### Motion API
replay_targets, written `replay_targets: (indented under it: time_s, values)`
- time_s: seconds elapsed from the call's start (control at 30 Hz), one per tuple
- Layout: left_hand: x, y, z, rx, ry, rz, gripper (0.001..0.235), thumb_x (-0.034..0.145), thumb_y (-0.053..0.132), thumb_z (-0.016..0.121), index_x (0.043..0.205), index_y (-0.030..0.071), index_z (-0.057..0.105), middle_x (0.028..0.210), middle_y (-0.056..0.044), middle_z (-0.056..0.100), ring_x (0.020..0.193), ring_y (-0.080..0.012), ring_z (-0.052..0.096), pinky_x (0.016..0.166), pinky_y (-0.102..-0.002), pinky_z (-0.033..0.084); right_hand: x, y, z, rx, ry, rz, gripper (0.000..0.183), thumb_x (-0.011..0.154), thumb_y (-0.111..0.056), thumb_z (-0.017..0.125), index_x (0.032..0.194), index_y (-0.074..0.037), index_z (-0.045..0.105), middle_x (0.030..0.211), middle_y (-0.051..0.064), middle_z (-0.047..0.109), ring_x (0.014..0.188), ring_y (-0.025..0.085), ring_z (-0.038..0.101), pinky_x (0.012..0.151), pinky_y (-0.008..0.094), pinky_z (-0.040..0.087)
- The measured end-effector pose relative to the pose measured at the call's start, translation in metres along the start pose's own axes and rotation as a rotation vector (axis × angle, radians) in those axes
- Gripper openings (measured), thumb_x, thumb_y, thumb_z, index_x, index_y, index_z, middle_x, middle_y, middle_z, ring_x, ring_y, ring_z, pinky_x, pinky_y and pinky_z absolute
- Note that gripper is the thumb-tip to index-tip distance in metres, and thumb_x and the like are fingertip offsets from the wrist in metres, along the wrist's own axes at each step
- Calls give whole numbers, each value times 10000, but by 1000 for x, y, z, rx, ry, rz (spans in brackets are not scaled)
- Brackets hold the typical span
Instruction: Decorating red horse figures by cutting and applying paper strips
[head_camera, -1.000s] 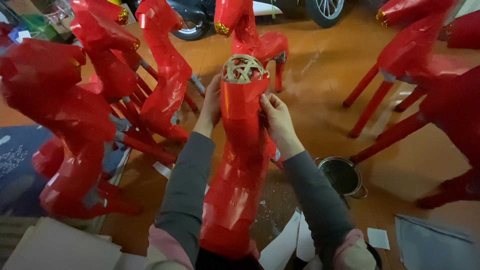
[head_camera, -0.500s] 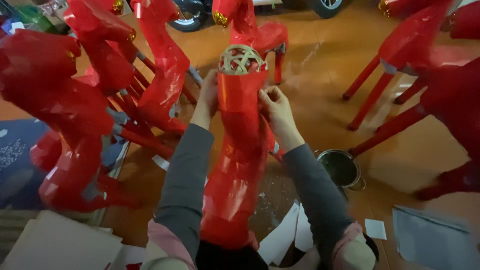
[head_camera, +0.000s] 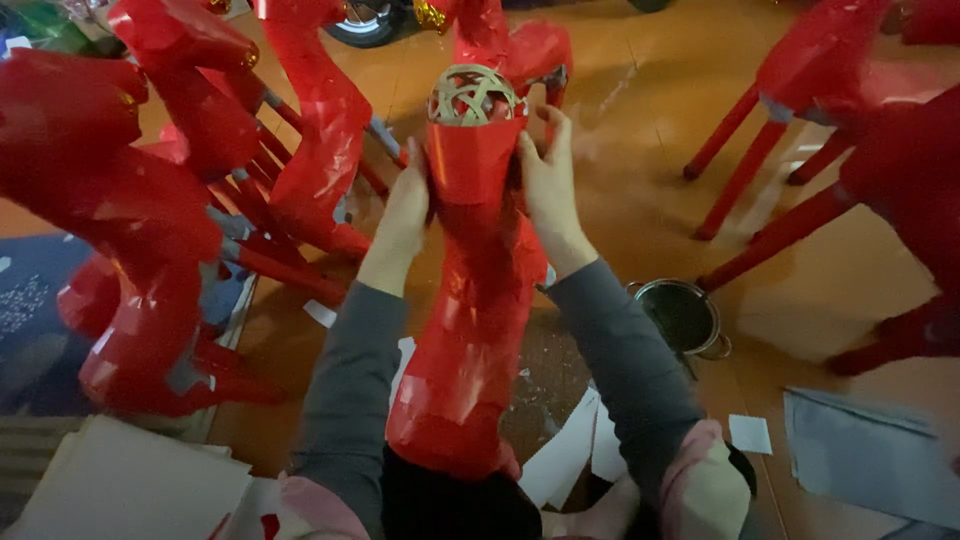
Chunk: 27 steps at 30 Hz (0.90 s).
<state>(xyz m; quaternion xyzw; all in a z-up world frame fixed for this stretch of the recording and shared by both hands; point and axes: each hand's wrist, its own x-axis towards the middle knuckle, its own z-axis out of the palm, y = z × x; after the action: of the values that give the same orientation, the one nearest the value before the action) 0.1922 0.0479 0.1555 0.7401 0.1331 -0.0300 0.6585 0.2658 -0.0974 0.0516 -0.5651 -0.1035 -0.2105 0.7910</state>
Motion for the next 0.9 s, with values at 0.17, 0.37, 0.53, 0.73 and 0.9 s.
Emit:
replay_targets:
  time_s: [0.17,0.37,0.53,0.73,0.9]
  values:
    - [-14,-2,-4,-176,-96,126,853,903,685,262,1489,70,345,1566,-194,281,1464,-368,243,1184,-531,208,-28,-46,-9,25,54,211,253,1004,-105,469,1251,-126,521,874,63,595,724,132,604,602,217,481]
    - [-39,7,3,-105,-48,57,841,902,680,250,1510,103,306,1593,-163,232,1476,-330,228,1197,-499,213,-55,15,-23,-46,-10,212,267,959,-56,579,1214,-54,655,1091,170,686,987,212,644,849,360,553]
    - [-39,10,12,-49,-42,14,850,884,695,220,1527,140,263,1606,-140,206,1487,-318,191,1201,-508,193,-68,4,-13,-39,41,189,301,946,-90,637,1243,-48,644,1134,169,685,1045,206,641,891,353,536]
    - [-21,-5,10,-25,-22,180,876,914,685,207,1519,53,250,1592,-233,183,1481,-388,171,1202,-537,188,-68,6,-12,-171,78,-43,208,880,-11,675,1085,-12,709,1073,157,668,1021,253,671,803,350,569]
    - [-33,10,19,-98,40,5,821,907,673,249,1511,121,315,1600,-158,211,1485,-318,207,1201,-507,209,-38,27,-25,121,41,257,231,908,-89,674,1128,-19,690,1000,158,701,853,192,695,707,307,617]
